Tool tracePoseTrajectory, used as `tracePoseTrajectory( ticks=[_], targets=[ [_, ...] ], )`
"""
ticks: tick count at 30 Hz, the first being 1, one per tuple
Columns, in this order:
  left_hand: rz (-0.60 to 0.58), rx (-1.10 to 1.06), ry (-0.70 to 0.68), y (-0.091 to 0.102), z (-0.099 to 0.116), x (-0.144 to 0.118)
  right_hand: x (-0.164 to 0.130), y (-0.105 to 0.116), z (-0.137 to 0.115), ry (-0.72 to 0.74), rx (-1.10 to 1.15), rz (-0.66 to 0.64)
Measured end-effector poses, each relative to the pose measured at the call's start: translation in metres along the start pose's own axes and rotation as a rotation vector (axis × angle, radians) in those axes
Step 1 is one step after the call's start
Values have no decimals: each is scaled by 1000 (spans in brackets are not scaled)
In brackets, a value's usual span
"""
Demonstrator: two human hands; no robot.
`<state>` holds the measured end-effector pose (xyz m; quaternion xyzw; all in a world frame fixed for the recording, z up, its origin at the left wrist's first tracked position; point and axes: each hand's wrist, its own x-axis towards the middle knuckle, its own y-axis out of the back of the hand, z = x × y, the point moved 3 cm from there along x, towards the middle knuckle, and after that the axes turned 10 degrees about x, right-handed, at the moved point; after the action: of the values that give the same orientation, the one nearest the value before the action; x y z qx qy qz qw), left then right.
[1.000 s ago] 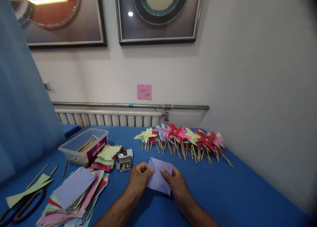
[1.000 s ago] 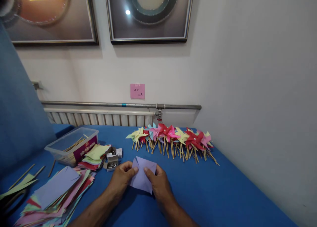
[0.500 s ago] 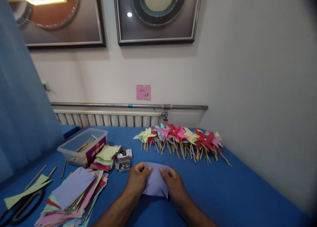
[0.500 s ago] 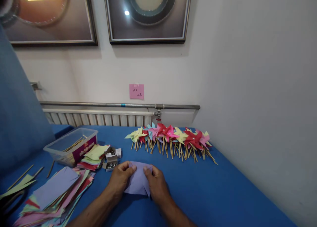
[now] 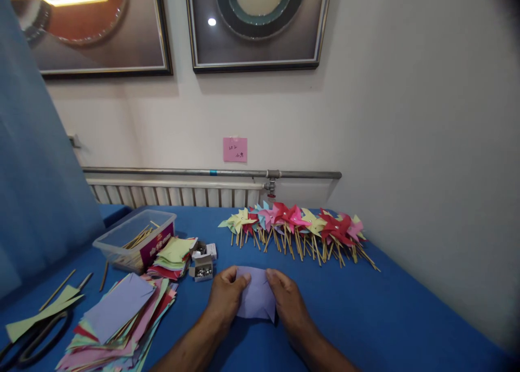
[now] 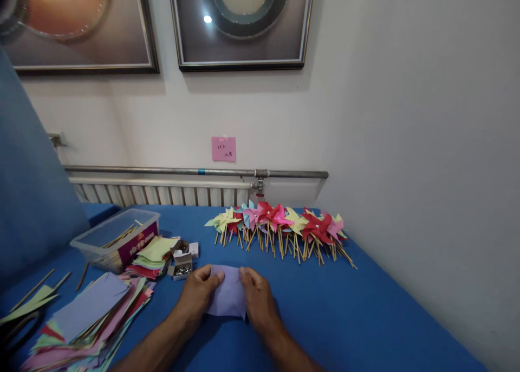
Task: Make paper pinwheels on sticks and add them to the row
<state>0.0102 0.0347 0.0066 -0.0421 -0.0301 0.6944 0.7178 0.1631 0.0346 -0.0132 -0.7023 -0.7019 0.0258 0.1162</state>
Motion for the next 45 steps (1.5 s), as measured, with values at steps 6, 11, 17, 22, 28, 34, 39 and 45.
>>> tracePoseTrajectory(
  ticks=[6,11,17,22,28,34,39,45],
  targets=[
    [-10,-73,24,3,1,1,-9,-17,0,-117,304,-136],
    [-13,-83,19,4,-2,2,-19,-25,-8,-145,382,-175],
    [-44,-82,-24,1,-2,0,-10,-15,6,-139,276,-105],
    [-63,-55,-22,1,-3,1,-2,-7,15,-111,147,-27],
    [-71,-59,-9,1,-2,1,0,-8,17,-115,232,-82],
    [-70,-93,6,2,-6,4,3,-10,18,-140,358,-115],
    [-97,-119,13,3,-4,2,-9,-17,-2,-140,399,-218],
    [-126,-98,-4,2,-7,3,-16,-21,-9,-169,363,-234]
  ],
)
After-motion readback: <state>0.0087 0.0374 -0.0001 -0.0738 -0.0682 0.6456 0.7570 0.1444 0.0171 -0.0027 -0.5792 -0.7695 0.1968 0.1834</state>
